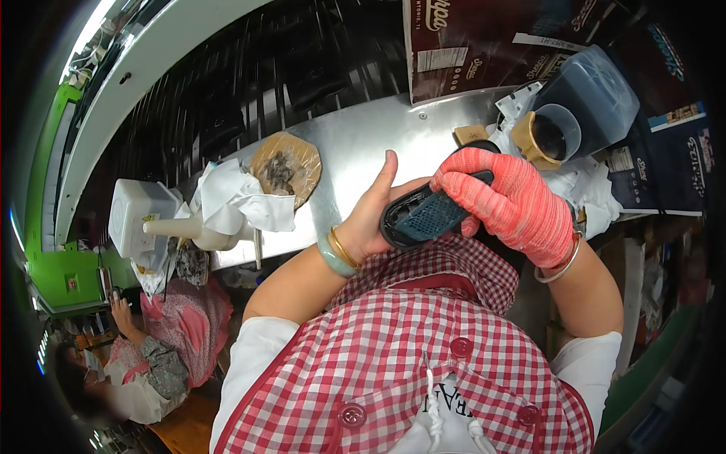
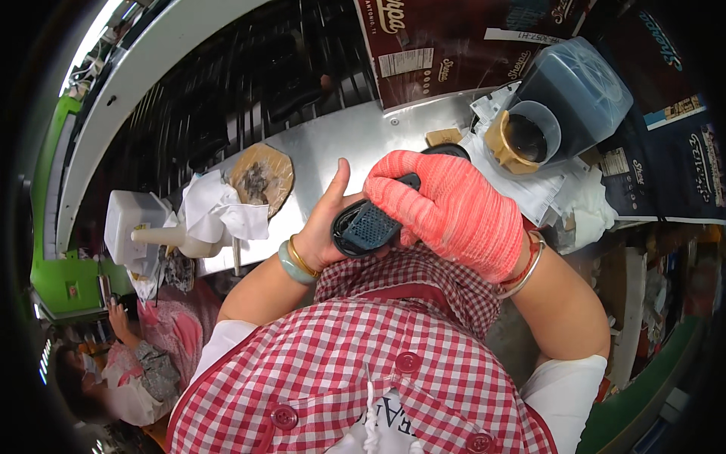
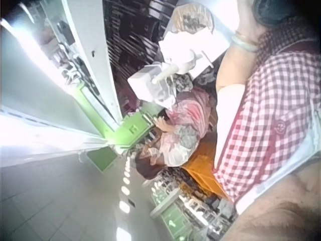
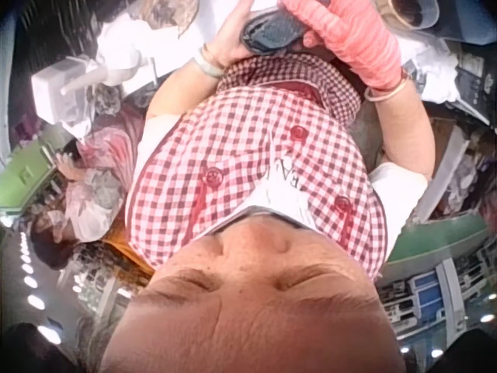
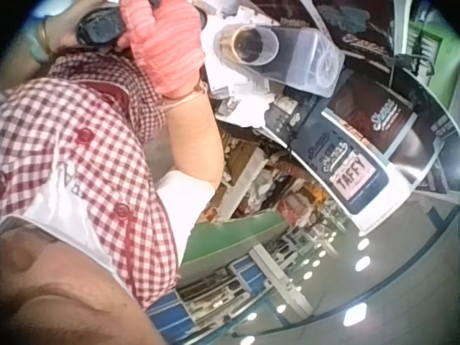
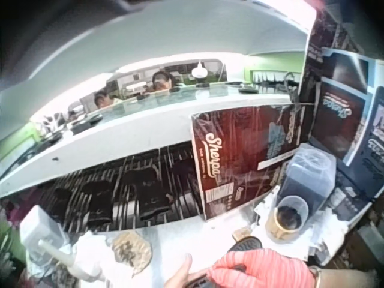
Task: The person scrubs the sole of a black slip-on shoe using a small blue brush and a dark liquid from a plastic container. They repeatedly dip the brush into the liquid and scrub the shoe's bottom surface. The person also moves a metal tray and a plastic container on the counter to clear space.
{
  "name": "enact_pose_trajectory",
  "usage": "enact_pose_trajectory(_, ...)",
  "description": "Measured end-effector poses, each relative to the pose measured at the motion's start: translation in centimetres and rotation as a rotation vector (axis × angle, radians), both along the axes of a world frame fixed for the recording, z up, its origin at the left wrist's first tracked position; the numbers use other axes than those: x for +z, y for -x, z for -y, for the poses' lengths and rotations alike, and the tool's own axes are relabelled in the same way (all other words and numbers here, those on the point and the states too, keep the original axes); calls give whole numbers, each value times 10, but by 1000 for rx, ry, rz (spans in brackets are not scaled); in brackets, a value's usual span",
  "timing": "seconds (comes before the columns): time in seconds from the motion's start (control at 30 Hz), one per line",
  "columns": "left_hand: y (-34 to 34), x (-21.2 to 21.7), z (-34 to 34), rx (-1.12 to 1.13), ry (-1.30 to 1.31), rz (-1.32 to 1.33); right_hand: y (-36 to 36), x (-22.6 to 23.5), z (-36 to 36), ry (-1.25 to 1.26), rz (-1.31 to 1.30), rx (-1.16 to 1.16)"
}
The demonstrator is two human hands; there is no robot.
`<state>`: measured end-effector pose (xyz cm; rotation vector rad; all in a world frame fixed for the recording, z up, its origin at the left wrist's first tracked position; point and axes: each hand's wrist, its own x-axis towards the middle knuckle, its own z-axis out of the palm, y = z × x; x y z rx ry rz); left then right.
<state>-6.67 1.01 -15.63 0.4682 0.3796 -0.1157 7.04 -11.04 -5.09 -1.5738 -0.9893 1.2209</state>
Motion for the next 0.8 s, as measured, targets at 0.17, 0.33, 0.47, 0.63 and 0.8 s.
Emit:
enact_pose_trajectory(0.17, 6, -19, -9, -128, 44, 89, 6, 11, -19, 114, 3, 69)
enact_pose_trajectory(0.33, 9, -35, -21, -245, 21, 94, 9, 7, -32, 110, 130, 143)
enact_pose_trajectory(0.47, 11, -26, -27, -279, -44, 47, 4, 1, -32, 105, 60, 166)
enact_pose_trajectory(0.63, 12, -29, -32, -304, 9, 2, -14, -10, -20, 117, 46, 205)
enact_pose_trajectory(0.8, 15, -25, -42, -347, 23, 48, -28, -13, -1, 139, 23, 131)
